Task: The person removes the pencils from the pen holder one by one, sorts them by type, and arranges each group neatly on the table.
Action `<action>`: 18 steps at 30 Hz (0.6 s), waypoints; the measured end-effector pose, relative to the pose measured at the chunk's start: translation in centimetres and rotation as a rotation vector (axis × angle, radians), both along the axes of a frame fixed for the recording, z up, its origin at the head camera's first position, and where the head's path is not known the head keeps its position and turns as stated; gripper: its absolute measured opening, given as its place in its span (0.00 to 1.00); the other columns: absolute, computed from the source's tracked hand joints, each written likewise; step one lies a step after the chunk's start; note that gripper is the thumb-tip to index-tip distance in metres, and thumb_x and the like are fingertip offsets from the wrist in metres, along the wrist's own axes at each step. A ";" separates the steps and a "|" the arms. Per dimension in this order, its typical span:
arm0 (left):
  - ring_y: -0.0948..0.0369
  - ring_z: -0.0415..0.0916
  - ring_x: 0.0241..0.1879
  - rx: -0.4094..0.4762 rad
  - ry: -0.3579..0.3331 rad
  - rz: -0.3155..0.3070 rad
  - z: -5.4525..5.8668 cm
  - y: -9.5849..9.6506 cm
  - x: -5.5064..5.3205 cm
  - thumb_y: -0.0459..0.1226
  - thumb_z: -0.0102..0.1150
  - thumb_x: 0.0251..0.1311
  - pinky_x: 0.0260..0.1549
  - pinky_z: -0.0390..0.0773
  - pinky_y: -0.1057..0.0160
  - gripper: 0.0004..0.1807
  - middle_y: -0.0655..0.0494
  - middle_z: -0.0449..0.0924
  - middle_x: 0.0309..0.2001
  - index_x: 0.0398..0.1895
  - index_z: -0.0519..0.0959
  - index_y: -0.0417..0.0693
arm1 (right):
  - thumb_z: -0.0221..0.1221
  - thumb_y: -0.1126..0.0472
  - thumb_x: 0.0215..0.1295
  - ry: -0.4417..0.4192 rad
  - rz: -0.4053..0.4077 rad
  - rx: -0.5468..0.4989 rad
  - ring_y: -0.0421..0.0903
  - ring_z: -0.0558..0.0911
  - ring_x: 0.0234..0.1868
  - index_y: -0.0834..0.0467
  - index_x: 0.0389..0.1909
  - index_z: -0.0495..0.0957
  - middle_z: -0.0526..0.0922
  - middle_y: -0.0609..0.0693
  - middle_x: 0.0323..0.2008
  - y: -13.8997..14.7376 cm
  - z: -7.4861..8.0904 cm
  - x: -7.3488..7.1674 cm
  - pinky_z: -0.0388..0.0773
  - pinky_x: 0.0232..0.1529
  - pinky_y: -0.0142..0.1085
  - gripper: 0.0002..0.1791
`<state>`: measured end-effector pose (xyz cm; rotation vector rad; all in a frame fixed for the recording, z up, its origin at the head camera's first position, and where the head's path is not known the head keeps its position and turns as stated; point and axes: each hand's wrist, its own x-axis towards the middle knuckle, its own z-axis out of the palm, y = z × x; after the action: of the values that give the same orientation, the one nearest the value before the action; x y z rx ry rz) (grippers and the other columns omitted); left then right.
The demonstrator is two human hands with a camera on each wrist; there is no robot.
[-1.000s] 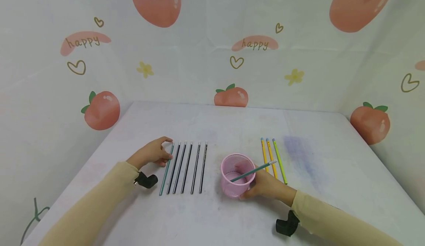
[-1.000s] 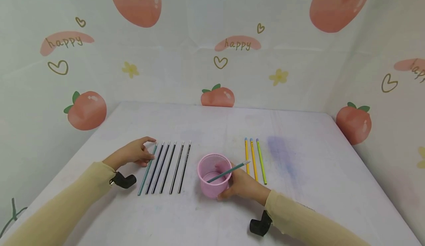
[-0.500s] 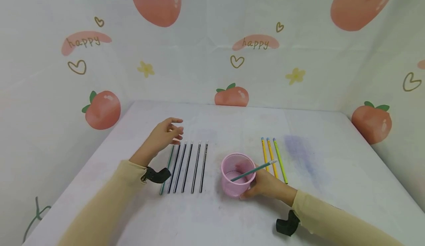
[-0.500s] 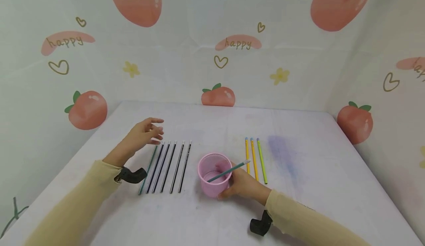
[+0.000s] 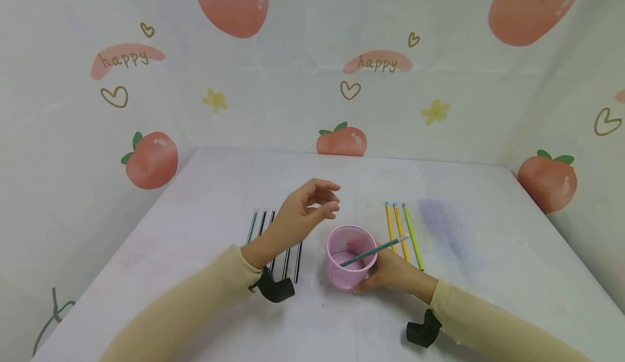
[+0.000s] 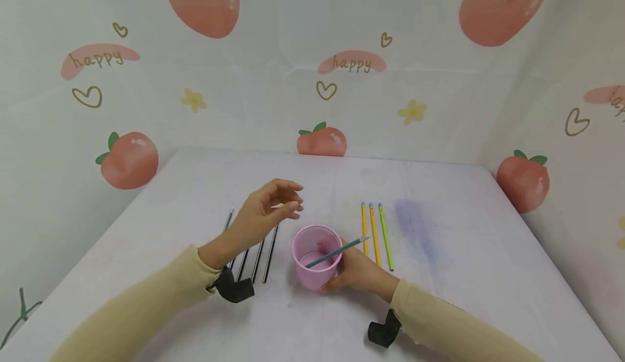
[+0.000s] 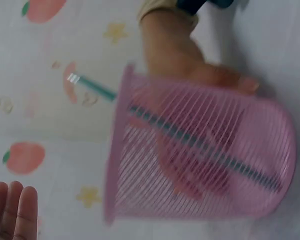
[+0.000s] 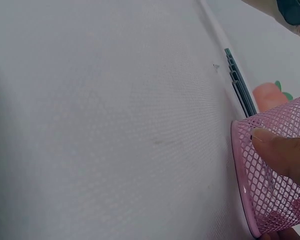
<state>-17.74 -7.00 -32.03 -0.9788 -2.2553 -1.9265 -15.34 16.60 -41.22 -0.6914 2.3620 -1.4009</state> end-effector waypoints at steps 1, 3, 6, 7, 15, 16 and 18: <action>0.52 0.80 0.42 -0.015 -0.001 -0.016 -0.1 0.6 0.4 0.31 0.56 0.66 0.42 0.84 0.62 0.15 0.41 0.78 0.44 0.55 0.73 0.40 | 0.78 0.61 0.39 0.000 -0.003 0.009 0.57 0.68 0.66 0.62 0.67 0.62 0.72 0.57 0.62 0.0 0.0 0.0 0.65 0.66 0.37 0.52; 0.52 0.80 0.44 -0.060 -0.005 -0.050 -0.5 1.7 1.1 0.31 0.56 0.66 0.43 0.83 0.63 0.14 0.43 0.79 0.45 0.54 0.74 0.42 | 0.78 0.61 0.39 -0.007 -0.007 0.024 0.57 0.68 0.65 0.62 0.67 0.62 0.72 0.57 0.62 0.1 0.1 0.0 0.66 0.66 0.42 0.52; 0.59 0.80 0.45 -0.153 -0.035 -0.086 -1.1 2.9 1.7 0.32 0.57 0.66 0.44 0.82 0.67 0.13 0.48 0.81 0.44 0.53 0.76 0.46 | 0.78 0.61 0.41 -0.023 0.004 0.022 0.57 0.69 0.64 0.62 0.67 0.61 0.72 0.58 0.63 0.0 0.1 0.0 0.68 0.64 0.37 0.51; 0.62 0.79 0.45 -0.185 -0.044 -0.092 -1.3 3.2 1.8 0.31 0.57 0.65 0.44 0.81 0.68 0.13 0.49 0.81 0.45 0.52 0.77 0.47 | 0.77 0.61 0.41 -0.024 0.010 0.018 0.57 0.69 0.64 0.63 0.66 0.62 0.72 0.58 0.62 0.0 0.1 -0.1 0.68 0.62 0.34 0.50; 0.68 0.78 0.44 -0.372 -0.037 -0.122 -1.9 4.7 1.6 0.31 0.64 0.60 0.42 0.79 0.74 0.14 0.56 0.82 0.42 0.49 0.79 0.46 | 0.77 0.62 0.42 -0.006 0.030 0.006 0.53 0.71 0.60 0.64 0.64 0.65 0.74 0.58 0.60 0.0 0.0 0.0 0.67 0.58 0.25 0.47; 0.68 0.78 0.43 -0.386 -0.034 -0.125 -1.9 4.9 1.7 0.31 0.64 0.59 0.41 0.79 0.75 0.14 0.56 0.82 0.41 0.48 0.79 0.46 | 0.77 0.61 0.42 -0.004 0.028 0.009 0.53 0.72 0.60 0.64 0.64 0.65 0.74 0.58 0.60 0.0 0.0 0.0 0.67 0.58 0.25 0.46; 0.69 0.78 0.41 -0.415 -0.029 -0.133 -1.8 5.1 1.7 0.30 0.64 0.59 0.40 0.79 0.75 0.14 0.57 0.82 0.40 0.48 0.79 0.44 | 0.77 0.61 0.42 0.001 0.024 0.018 0.52 0.72 0.60 0.64 0.63 0.67 0.75 0.58 0.59 0.1 0.1 0.1 0.67 0.58 0.25 0.45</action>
<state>-16.06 -1.91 -33.81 -1.1687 -2.7384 -1.5477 -15.26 16.70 -41.11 -0.7137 2.3565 -1.3687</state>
